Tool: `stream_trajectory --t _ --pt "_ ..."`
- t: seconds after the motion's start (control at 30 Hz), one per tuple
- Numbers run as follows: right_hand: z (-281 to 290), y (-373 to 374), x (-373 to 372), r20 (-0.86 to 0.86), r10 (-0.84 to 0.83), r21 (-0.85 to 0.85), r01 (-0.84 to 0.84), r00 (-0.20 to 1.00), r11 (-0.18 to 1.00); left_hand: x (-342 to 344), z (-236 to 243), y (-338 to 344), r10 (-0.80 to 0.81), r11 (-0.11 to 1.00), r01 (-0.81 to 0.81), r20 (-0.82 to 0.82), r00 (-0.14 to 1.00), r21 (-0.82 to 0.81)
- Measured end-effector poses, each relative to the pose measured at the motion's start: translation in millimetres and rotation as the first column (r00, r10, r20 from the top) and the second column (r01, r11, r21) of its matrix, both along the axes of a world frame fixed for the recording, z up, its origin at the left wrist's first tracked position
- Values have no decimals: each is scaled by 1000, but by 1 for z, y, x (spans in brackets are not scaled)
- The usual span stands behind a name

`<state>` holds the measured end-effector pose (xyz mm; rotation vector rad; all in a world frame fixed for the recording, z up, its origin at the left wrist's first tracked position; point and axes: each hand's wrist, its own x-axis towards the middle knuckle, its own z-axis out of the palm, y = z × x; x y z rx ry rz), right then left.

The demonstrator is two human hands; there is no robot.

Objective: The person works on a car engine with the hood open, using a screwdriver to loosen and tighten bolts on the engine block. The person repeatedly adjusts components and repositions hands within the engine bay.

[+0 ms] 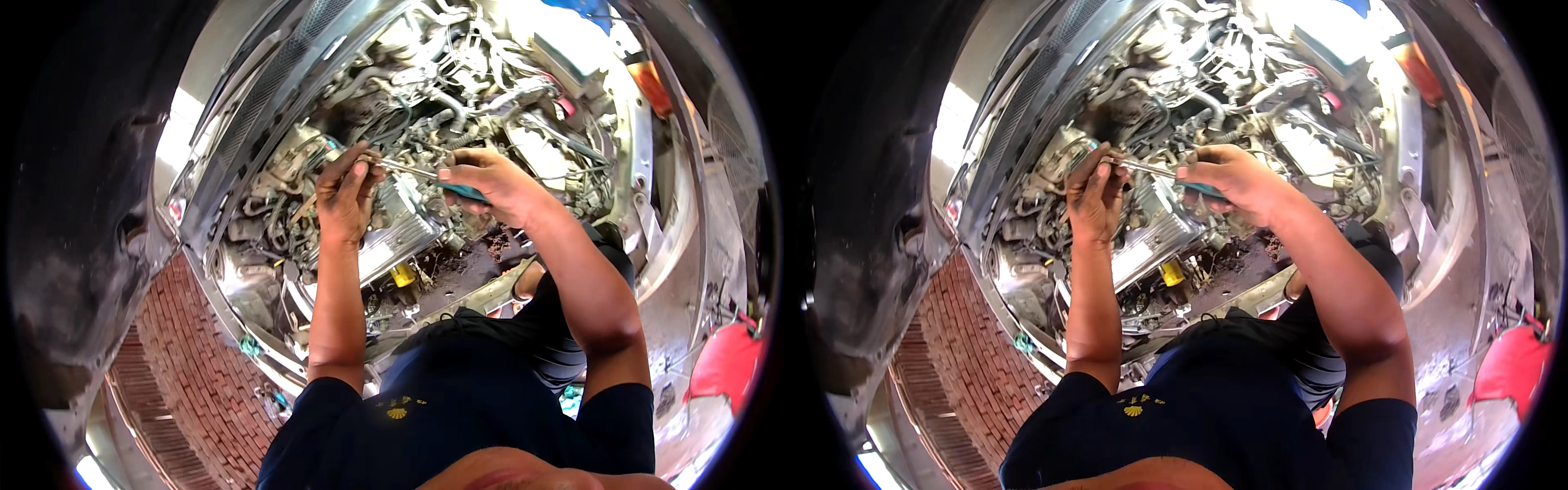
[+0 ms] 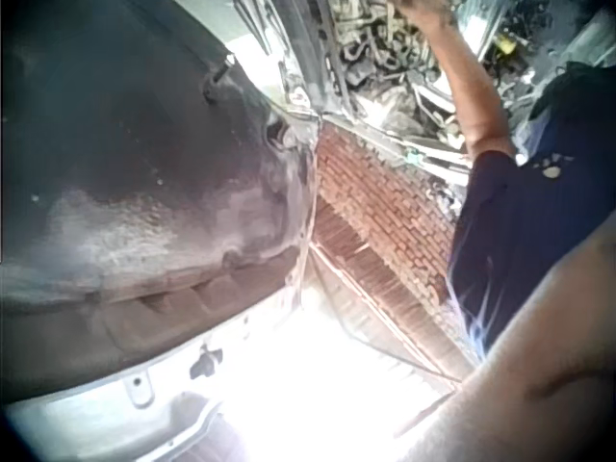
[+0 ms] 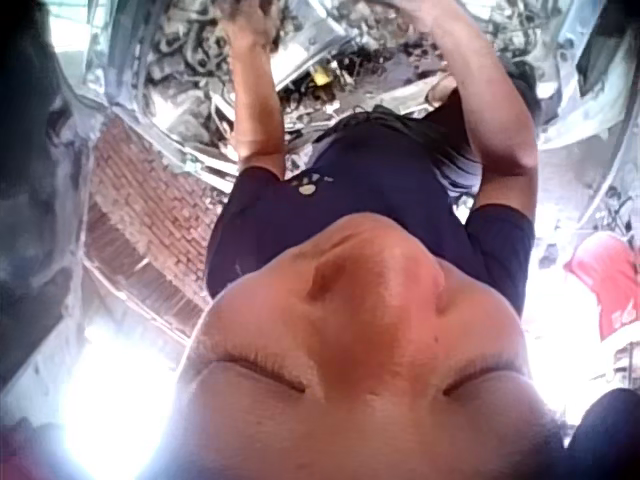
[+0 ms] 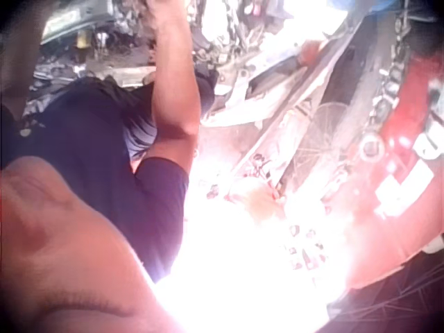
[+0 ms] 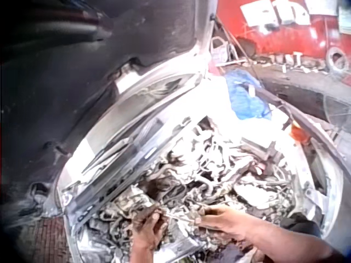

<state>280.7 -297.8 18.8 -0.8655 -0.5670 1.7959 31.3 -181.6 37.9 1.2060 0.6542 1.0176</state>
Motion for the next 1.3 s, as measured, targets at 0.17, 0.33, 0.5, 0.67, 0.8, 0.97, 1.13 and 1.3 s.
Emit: stream_trajectory --t 0.17,0.33,0.5,0.67,0.8,0.97,1.13,1.3 --pt "3 -3 -10 -78 22 -34 -25 997 999 -15 4 -5 -41 999 43 73 997 -19" --pt "3 -7 -14 -99 22 -43 -26 995 999 -22 8 -1 -105 993 107 -32 994 50" --pt "-6 -7 -19 -218 36 -21 -41 975 999 -15 7 -2 -82 996 81 18 997 41" --pt "-6 -6 -24 -158 27 -16 -30 987 999 -11 -9 -5 -49 984 79 184 982 -159" --pt "2 -8 -25 -64 72 -14 -73 995 997 -14 -13 -7 -48 954 129 286 957 -271" --pt "2 -8 -28 304 67 104 -103 950 989 -15 -14 -10 90 961 -54 122 988 -272" --pt "-3 -13 -33 787 -192 342 -156 586 927 -14 -15 -24 182 928 -197 -79 980 -316" --pt "-12 -18 -52 808 -533 582 -195 252 790 -24 -23 -37 237 896 -270 -136 962 -353"
